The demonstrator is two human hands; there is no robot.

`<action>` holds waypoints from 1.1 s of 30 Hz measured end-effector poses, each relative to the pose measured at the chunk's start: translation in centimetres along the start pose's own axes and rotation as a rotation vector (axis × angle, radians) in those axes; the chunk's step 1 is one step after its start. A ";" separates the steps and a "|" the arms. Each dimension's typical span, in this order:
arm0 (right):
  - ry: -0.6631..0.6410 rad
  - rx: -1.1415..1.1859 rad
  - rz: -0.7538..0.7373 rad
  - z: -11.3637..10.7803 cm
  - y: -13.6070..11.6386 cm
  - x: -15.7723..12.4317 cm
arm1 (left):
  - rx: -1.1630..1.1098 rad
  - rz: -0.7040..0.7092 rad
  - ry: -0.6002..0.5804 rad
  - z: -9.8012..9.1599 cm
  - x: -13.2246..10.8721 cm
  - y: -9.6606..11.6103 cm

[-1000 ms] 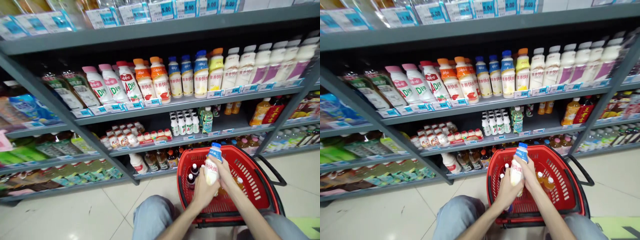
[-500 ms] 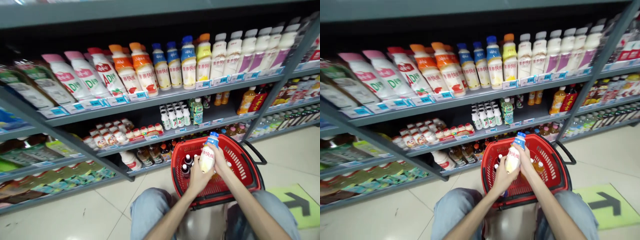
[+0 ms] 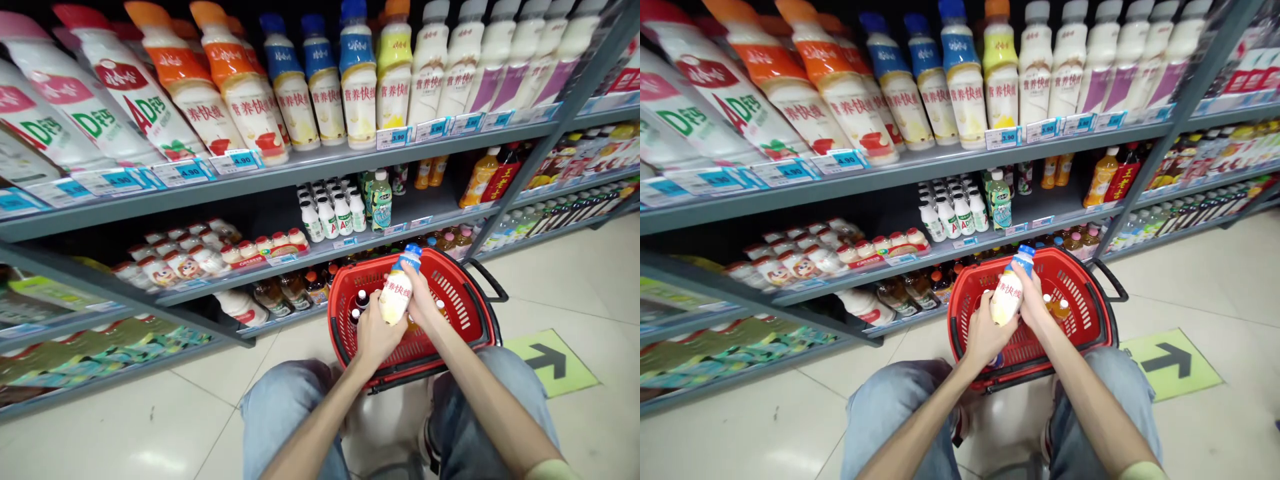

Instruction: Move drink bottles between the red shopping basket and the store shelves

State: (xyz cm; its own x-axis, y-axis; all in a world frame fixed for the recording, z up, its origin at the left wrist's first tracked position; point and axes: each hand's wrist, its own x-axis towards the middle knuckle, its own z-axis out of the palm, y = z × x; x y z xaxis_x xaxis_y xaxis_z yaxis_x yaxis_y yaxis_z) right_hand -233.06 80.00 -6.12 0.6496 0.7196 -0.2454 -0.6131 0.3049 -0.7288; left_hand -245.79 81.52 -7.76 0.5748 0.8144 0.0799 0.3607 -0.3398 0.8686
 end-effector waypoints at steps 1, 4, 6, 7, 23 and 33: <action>0.010 0.006 0.005 0.0 -0.1 0.1 | -0.009 0.018 -0.006 -0.1 0.0 0.1; 0.022 0.008 0.079 -0.3 -0.6 0.3 | -0.156 0.050 -0.062 -0.3 0.0 0.4; -0.019 0.022 0.117 -0.6 -0.9 0.4 | -0.337 -0.018 -0.129 -0.5 0.0 0.5; -0.042 0.042 0.113 -0.8 -1.0 0.4 | -0.445 -0.086 -0.185 -0.6 0.0 0.5; -0.155 0.205 0.108 -1.1 -0.5 0.0 | -0.698 -0.320 -0.342 -0.5 -0.3 1.0; -0.179 0.205 0.100 -1.0 -0.2 0.2 | -0.693 -0.358 -0.307 -0.6 -0.3 0.9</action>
State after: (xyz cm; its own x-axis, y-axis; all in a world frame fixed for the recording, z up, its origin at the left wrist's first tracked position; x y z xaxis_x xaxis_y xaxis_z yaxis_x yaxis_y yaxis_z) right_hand -232.38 79.45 -6.66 0.5030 0.8455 -0.1791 -0.7598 0.3338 -0.5579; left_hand -246.05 81.26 -6.69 0.7220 0.6196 -0.3078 0.0843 0.3628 0.9281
